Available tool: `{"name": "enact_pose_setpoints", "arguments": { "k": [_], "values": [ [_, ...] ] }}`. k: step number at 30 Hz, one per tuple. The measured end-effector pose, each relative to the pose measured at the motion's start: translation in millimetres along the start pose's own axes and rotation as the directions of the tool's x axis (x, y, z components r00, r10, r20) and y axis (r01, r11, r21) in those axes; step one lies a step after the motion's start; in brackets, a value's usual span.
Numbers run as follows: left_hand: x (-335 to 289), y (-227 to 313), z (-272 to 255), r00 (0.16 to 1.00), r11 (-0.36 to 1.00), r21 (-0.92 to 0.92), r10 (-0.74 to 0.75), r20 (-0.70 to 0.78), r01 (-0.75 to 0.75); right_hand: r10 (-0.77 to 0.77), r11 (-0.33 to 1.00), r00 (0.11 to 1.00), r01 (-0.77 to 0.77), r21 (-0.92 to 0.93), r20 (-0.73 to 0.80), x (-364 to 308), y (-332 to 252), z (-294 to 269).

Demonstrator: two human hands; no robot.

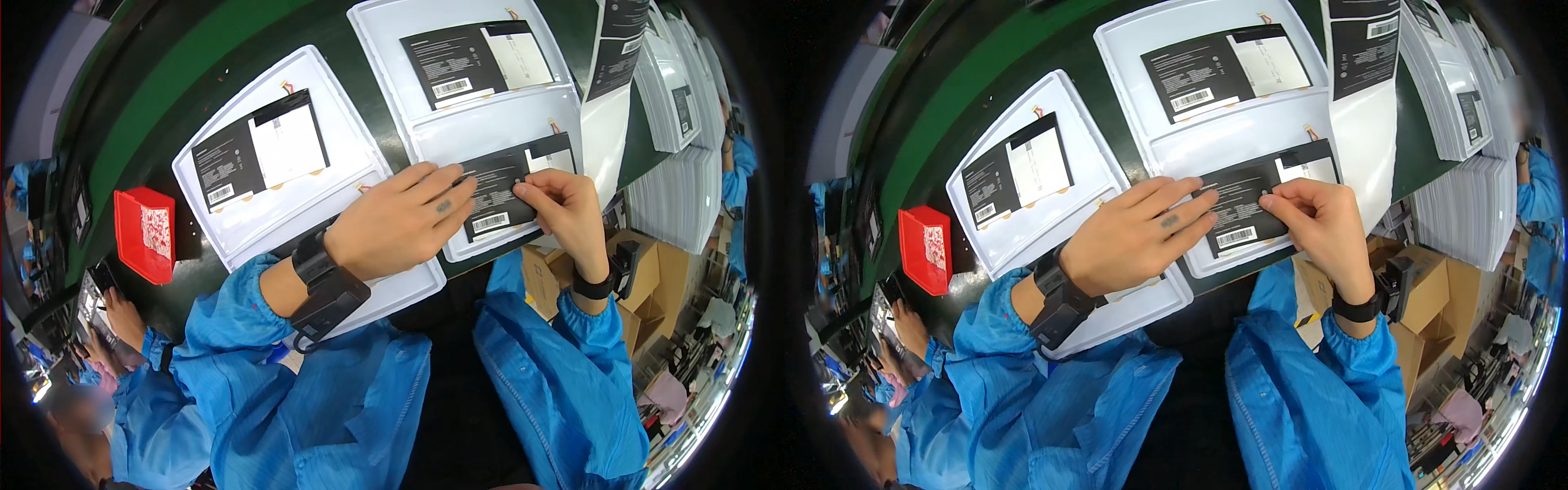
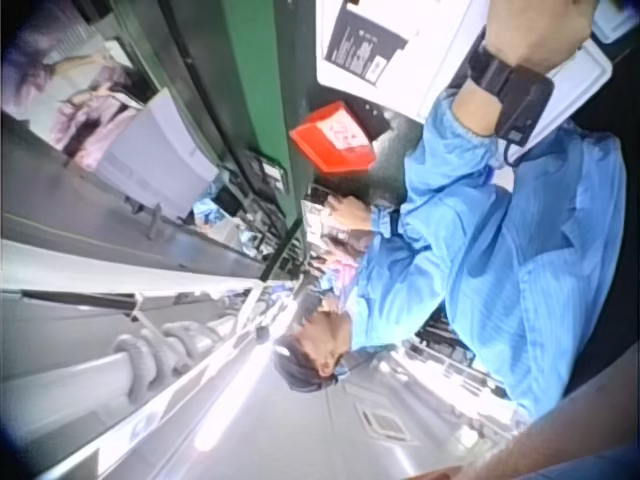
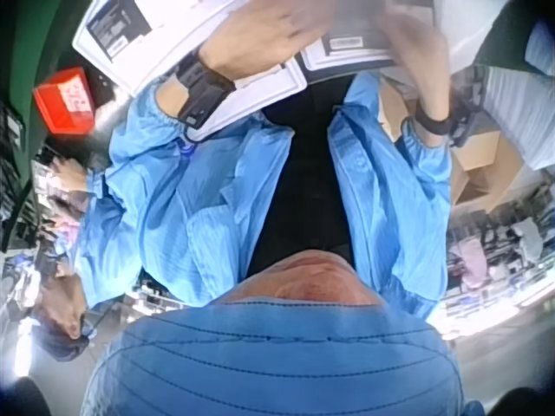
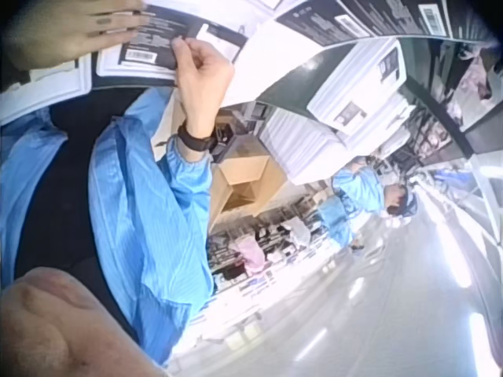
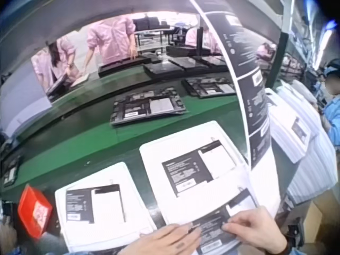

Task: The recorder is assembling electronic tablets on a factory line, involving component manipulation and label application.

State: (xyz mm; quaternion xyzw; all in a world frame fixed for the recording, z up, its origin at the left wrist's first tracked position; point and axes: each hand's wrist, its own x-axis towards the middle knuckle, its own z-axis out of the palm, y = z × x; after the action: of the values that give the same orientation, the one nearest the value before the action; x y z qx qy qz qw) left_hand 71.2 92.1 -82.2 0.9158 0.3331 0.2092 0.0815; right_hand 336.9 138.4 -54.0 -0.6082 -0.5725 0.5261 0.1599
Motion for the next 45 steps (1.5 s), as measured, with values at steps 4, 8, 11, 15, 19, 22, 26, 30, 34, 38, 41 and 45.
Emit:
{"name": "enact_pose_setpoints", "arguments": {
  "k": [4, 8, 11, 15, 19, 22, 26, 30, 34, 38, 41, 45],
  "values": [
    [3, 8, -2, 0.997, 0.999, 0.042, -0.007, 0.071, 0.004, -0.024, 1.000, 0.997, 0.023, -0.010, -0.072, -10, -7, 0],
    [12, 10, -3, 0.997, 1.000, 0.000, 0.021, 0.075, -0.022, -0.285, 0.951, 0.912, 0.229, -0.210, -0.296, -12, 18, -25],
    [20, 9, 5, 0.994, 0.994, -0.102, 0.050, 0.096, -0.040, -0.446, 0.842, 0.843, 0.281, -0.460, -0.301, -15, 15, -31],
    [45, 18, 17, 0.973, 0.972, -0.231, 0.089, 0.215, -0.038, -0.590, 0.741, 0.697, 0.267, -0.616, -0.408, -6, 40, -34],
    [51, 25, 14, 0.919, 0.932, -0.280, 0.302, 0.254, -0.229, -0.577, 0.786, 0.667, 0.298, -0.541, -0.471, 30, 45, -38],
    [63, 25, -9, 0.963, 0.894, -0.368, 0.271, -0.007, -0.254, -0.471, 0.861, 0.692, 0.228, -0.455, -0.547, 40, 43, -37],
    [40, -18, -30, 0.962, 0.928, -0.360, 0.179, 0.206, -0.095, -0.537, 0.826, 0.638, 0.265, -0.498, -0.552, 33, 36, -48],
    [31, -38, -53, 0.965, 0.937, -0.348, 0.109, 0.239, -0.020, -0.540, 0.820, 0.670, 0.283, -0.497, -0.509, 20, 21, -51],
    [27, -41, -48, 0.980, 0.931, -0.364, 0.106, 0.170, -0.038, -0.589, 0.793, 0.634, 0.330, -0.513, -0.502, 26, 19, -53],
    [30, -48, -39, 0.970, 0.929, -0.346, 0.191, 0.150, -0.129, -0.584, 0.780, 0.656, 0.292, -0.553, -0.477, 29, 24, -54],
    [31, -44, -44, 0.976, 0.923, -0.356, 0.195, 0.101, -0.148, -0.598, 0.793, 0.627, 0.374, -0.481, -0.499, 31, 15, -60],
    [35, -31, -55, 0.982, 0.912, -0.376, 0.188, 0.034, -0.162, -0.591, 0.805, 0.619, 0.415, -0.423, -0.518, 22, 10, -68]
  ]
}}
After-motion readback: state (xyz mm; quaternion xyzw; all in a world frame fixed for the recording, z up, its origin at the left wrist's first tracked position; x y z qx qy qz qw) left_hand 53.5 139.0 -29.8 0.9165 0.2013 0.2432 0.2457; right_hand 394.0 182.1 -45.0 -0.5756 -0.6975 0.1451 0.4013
